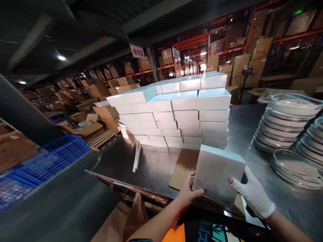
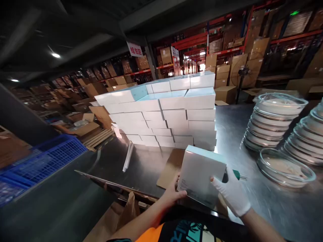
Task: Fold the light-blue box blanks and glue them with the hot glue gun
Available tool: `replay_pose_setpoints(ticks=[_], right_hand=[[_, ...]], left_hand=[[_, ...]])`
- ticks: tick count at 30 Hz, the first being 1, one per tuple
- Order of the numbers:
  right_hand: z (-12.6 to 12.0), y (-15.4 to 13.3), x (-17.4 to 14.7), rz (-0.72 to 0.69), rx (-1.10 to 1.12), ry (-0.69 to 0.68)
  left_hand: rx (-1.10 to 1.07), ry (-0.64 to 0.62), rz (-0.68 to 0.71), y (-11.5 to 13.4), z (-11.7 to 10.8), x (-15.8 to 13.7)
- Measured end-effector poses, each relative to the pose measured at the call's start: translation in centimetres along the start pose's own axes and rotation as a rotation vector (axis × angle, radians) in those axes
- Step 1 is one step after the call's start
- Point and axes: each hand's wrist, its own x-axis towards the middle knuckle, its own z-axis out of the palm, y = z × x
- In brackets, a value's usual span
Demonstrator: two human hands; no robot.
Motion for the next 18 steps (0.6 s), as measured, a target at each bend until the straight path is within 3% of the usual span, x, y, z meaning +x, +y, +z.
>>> replay_pose_setpoints(ticks=[3, 5, 11, 14, 16, 18], right_hand=[[-0.4, -0.8, 0.4, -0.171, 0.057, -0.139], [-0.3, 0.1, 0.2, -0.258, 0.032, -0.281], [2.4, 7.0, -1.9, -0.152, -0.368, -0.583], [3.9, 10.2, -2.6, -0.24, -0.516, -0.693], [4.4, 11.3, -2.8, -0.344, -0.564, -0.715], [4.6, 11.3, -3.0, -0.445, -0.579, -0.7]], left_hand=[[-0.146, 0.089, 0.098, 2.6, -0.1, 0.2], [-0.199, 0.14, 0.157, 6.9, -0.9, 1.5], [-0.119, 0.525, 0.402, 27.3, -5.1, 9.3], [-0.044, 0.727, 0.409, 35.6, -7.0, 12.7], [-0.013, 0.778, 0.351, 38.3, -8.0, 14.0], [-0.013, 0.8, 0.346, 38.4, -8.9, 14.5]])
